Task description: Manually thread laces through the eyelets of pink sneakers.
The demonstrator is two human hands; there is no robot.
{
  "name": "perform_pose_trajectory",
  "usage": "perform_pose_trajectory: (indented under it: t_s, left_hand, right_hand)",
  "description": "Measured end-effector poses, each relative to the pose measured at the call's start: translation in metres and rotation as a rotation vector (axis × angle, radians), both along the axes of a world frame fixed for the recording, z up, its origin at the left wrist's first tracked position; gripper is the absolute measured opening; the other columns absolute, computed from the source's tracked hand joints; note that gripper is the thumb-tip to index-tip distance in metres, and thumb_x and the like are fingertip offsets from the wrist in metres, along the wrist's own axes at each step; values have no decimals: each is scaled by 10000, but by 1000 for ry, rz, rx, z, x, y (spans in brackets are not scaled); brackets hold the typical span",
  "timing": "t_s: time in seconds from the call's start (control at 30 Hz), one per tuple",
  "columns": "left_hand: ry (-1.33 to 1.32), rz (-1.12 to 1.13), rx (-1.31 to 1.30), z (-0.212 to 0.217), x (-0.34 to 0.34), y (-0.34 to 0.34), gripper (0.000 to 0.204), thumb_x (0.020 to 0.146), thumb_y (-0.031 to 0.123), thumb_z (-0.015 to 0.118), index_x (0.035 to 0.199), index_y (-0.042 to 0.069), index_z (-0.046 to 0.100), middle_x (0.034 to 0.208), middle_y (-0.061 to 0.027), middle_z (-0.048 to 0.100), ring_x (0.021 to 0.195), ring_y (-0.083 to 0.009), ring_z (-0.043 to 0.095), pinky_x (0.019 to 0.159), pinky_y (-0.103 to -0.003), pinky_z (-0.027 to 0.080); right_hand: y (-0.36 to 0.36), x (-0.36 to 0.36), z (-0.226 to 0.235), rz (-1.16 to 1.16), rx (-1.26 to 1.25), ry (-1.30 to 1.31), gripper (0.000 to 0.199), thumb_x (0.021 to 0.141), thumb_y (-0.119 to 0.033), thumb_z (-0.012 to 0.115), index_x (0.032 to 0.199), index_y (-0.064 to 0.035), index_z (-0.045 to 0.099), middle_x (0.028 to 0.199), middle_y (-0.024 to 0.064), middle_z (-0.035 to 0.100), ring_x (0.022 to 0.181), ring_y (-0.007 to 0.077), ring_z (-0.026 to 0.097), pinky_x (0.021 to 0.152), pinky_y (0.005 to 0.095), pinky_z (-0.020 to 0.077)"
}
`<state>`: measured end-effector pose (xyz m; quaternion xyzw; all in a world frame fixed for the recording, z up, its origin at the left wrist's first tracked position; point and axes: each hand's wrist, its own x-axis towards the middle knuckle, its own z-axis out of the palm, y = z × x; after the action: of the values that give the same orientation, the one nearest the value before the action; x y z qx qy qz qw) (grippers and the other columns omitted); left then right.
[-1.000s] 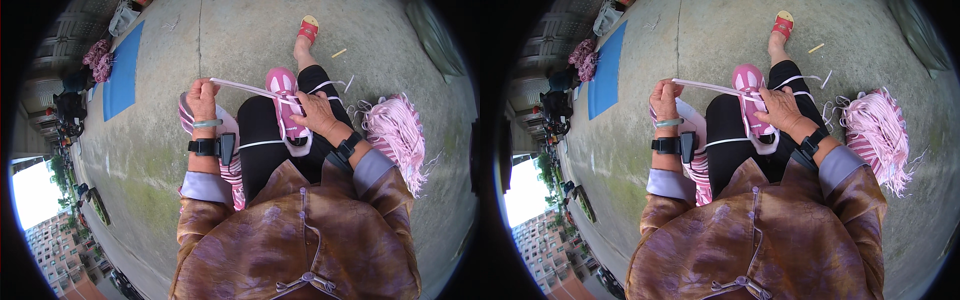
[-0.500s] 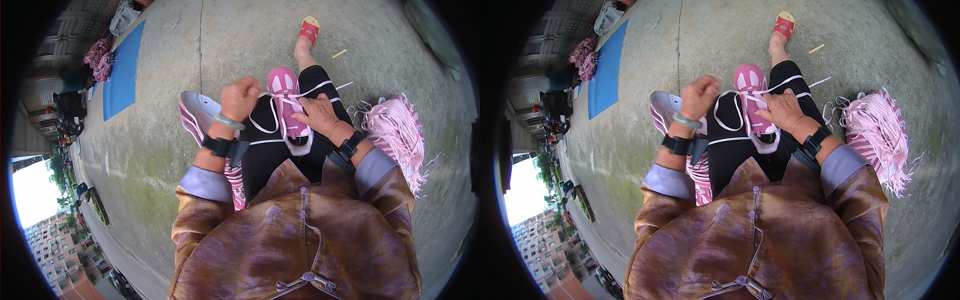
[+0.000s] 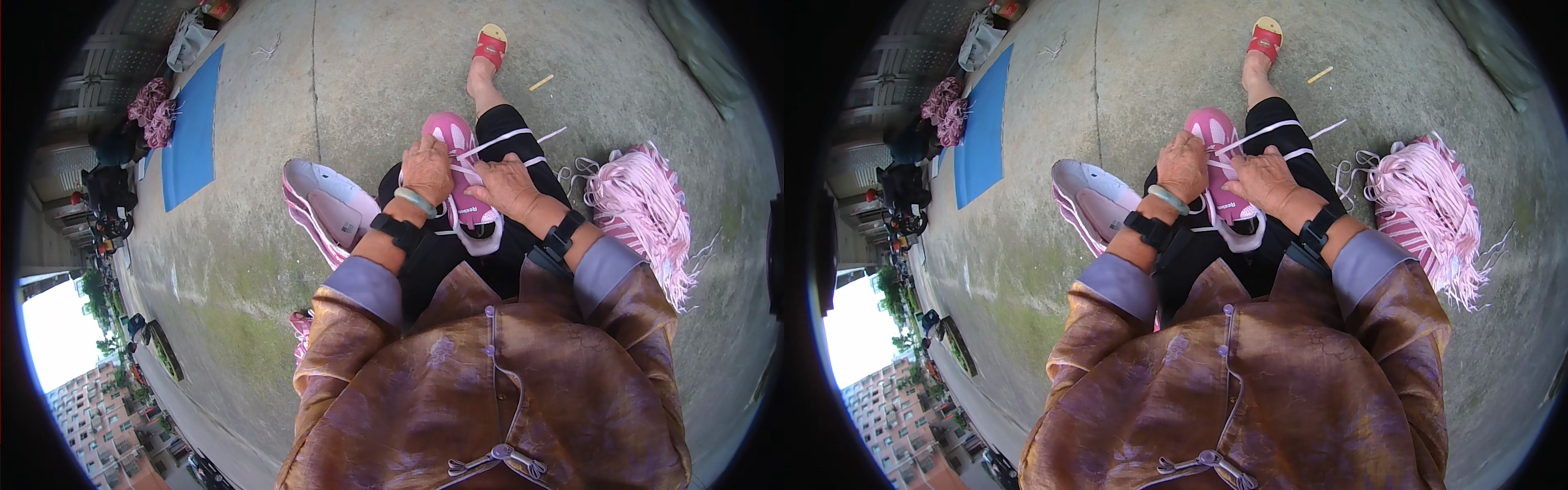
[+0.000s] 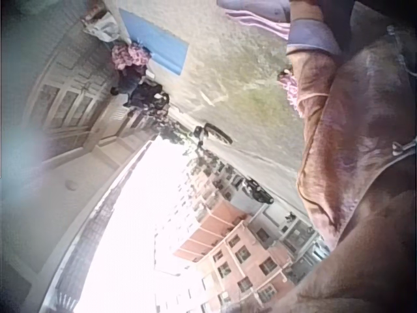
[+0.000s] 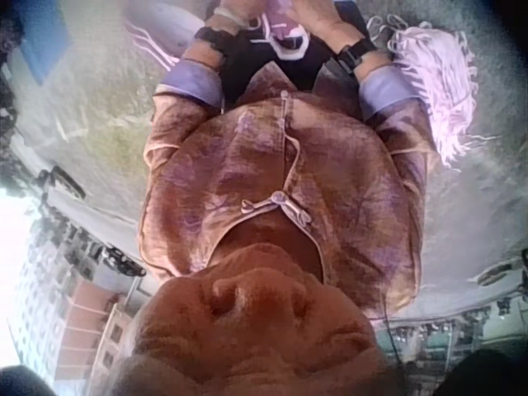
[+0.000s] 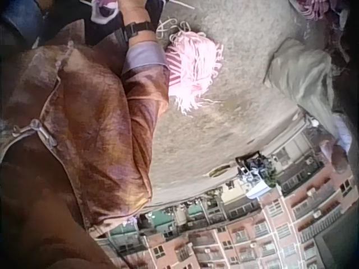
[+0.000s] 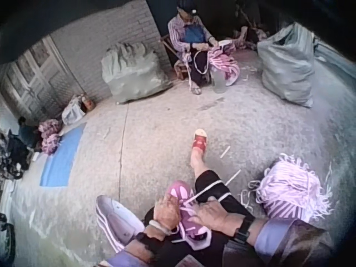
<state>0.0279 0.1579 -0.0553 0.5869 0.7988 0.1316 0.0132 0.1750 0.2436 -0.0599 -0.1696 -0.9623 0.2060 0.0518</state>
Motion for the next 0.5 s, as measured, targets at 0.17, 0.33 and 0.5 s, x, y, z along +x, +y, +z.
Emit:
perform_pose_trajectory:
  t_s: [0.17, 0.33, 0.5]
  left_hand:
    - [311, -84, 101, 47, -35, -61, 99, 623, 73, 524, 720, 52, 530, 829, -114, 474, 813, -280, 462, 657, -391, 366]
    - [735, 357, -170, 114, -127, -186, 171, 679, 52, 502, 848, 29, 515, 902, -96, 476, 861, -272, 456, 693, -399, 356]
    - [664, 941, -406, 138, -154, -263, 211, 708, 144, 563, 903, 65, 546, 1027, -88, 502, 985, -275, 456, 802, -402, 366]
  right_hand:
    - [5, 2, -3, 12, -21, -32, 356, 750, -384, 571, 819, -38, 525, 724, 135, 605, 707, 272, 579, 694, 358, 360]
    - [7, 2, -5, 17, -29, -17, 342, 747, -371, 585, 810, -38, 547, 711, 136, 610, 692, 261, 591, 693, 363, 357]
    - [5, -3, -3, 12, -61, 9, 347, 748, -371, 584, 838, -37, 548, 741, 130, 615, 712, 259, 594, 702, 360, 359]
